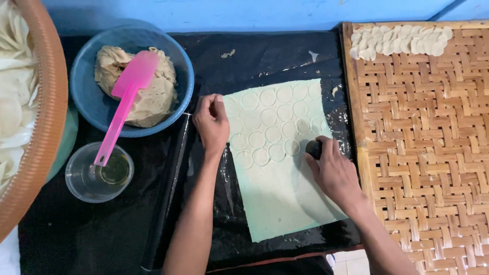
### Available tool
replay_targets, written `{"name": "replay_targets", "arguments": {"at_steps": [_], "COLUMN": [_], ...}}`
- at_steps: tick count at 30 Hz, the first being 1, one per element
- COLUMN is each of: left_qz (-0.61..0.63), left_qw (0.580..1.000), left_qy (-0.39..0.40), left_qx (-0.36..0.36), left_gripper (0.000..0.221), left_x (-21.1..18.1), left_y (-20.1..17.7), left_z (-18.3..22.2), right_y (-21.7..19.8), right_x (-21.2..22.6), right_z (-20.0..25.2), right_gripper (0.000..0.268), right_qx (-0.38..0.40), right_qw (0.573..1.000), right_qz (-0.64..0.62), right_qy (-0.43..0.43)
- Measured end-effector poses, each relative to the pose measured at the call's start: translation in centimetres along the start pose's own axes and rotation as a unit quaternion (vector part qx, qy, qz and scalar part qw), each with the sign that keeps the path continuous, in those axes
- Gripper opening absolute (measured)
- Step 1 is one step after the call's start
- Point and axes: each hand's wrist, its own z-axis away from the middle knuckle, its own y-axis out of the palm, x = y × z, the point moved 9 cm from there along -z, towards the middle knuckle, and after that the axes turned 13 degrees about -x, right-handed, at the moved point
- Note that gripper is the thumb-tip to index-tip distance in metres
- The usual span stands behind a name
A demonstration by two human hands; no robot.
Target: Cutting circular shapes from a flattened sheet of dough using a circular stamp and placing them on a tray.
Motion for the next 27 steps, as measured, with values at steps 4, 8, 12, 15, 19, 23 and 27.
{"name": "replay_targets", "arguments": {"at_steps": [4, 8, 12, 15, 19, 23, 27], "left_qz": [0.004, -0.015, -0.017, -0.011, -0.028, -0.018, -0.021], "left_qw": [1.0, 1.0, 1.0, 1.0, 0.999, 1.0, 1.0], "left_qy": [0.002, 0.013, 0.002, 0.007, 0.022, 0.002, 0.01], "left_qx": [0.002, 0.001, 0.001, 0.009, 0.009, 0.021, 0.019], "left_gripper": [0.018, 0.017, 0.016, 0.016, 0.016, 0.016, 0.017], "left_x": [0.1, -0.1, -0.1, -0.2, -0.5, -0.1, -0.5], "left_y": [0.1, 0.0, 0.2, 0.2, 0.4, 0.3, 0.2], "left_z": [0.0, 0.0, 0.0, 0.0, -0.2, 0.3, -0.1], "right_y": [0.7, 1.5, 3.4, 4.3, 2.9, 3.6, 3.7], "right_x": [0.6, 0.4, 0.0, -0.3, -0.1, 0.9, 0.0], "right_z": [-0.8, -1.4, -1.7, -1.5, -2.2, -1.5, -1.6], "right_gripper": [0.051, 0.049, 0.05, 0.052, 0.051, 0.05, 0.052], "right_qx": [0.017, -0.01, 0.0, -0.009, -0.026, -0.008, -0.024], "right_qw": [1.0, 0.998, 0.995, 0.987, 0.988, 0.988, 0.989], "right_qz": [0.021, 0.042, 0.101, 0.159, 0.138, 0.142, 0.149], "right_qy": [-0.011, -0.037, -0.022, -0.005, -0.059, -0.062, -0.014]}}
